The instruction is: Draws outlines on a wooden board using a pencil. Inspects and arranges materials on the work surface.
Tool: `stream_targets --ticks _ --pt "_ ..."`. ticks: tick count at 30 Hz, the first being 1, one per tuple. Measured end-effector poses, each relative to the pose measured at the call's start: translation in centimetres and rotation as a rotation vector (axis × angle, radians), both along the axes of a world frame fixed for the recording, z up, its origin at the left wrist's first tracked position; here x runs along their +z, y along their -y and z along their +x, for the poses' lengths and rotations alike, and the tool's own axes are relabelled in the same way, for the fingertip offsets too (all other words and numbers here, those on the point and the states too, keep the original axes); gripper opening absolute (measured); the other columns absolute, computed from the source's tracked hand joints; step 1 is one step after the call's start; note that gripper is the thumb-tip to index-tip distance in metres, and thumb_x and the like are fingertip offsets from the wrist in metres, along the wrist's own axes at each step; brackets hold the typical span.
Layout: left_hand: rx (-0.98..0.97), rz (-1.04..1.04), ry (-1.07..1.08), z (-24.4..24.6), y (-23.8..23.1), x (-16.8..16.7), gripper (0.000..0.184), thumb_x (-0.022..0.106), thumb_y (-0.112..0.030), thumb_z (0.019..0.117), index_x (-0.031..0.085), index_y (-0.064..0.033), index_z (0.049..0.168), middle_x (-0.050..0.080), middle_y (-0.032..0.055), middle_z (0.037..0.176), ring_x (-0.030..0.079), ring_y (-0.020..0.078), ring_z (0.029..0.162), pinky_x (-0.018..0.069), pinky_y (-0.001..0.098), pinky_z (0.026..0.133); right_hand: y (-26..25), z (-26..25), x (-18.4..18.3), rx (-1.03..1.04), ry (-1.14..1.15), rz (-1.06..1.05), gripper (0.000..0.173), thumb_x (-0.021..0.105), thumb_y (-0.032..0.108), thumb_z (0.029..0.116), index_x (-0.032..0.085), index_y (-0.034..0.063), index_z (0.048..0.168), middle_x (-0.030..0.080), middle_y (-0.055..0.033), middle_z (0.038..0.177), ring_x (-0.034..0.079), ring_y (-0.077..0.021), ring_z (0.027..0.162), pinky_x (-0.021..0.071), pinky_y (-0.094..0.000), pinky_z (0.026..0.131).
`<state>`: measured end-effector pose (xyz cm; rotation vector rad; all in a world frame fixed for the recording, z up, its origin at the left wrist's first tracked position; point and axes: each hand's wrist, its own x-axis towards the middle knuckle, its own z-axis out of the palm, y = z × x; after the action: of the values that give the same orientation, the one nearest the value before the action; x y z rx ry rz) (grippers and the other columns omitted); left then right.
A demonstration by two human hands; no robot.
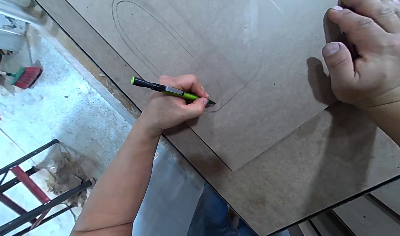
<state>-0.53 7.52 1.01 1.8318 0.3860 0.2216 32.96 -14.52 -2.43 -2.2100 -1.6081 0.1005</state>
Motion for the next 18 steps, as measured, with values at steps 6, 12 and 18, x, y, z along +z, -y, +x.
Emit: stream_targets --ticks 6,12,18 --pt "0.091 0.008 0.010 -0.2 0.5 0.0 0.005 0.070 -0.009 0.0897 0.071 -0.0045 0.092 0.074 0.0040 0.086 0.067 0.0085 0.064 0.0564 0.0241 0.052 0.0 0.3 -0.2 0.029 -0.011 0.004 0.063 0.031 0.057 0.1048 0.052 0.0210 0.152 0.048 -0.0093 0.159 0.042 -0.0306 0.149 0.0289 -0.0539 0.124" --pt "0.009 0.024 -0.006 0.0 0.1 0.1 0.002 0.070 -0.008 0.0882 0.071 -0.0062 0.088 0.074 0.0020 0.084 0.068 0.0056 0.068 0.0558 0.0210 0.056 0.0 0.4 -0.4 0.028 -0.007 0.003 0.063 0.031 0.057 0.1046 0.053 0.0210 0.152 0.047 -0.0077 0.160 0.040 -0.0287 0.150 0.0269 -0.0536 0.125" --pt "0.286 0.013 0.063 0.0 1.3 -0.5 0.005 0.071 -0.005 0.0908 0.070 -0.0020 0.095 0.074 0.0065 0.087 0.069 0.0119 0.065 0.0598 0.0271 0.054 0.0 0.3 -0.4 0.030 0.001 0.015 0.062 0.031 0.055 0.1055 0.053 0.0201 0.152 0.046 -0.0080 0.160 0.039 -0.0285 0.151 0.0271 -0.0516 0.125"
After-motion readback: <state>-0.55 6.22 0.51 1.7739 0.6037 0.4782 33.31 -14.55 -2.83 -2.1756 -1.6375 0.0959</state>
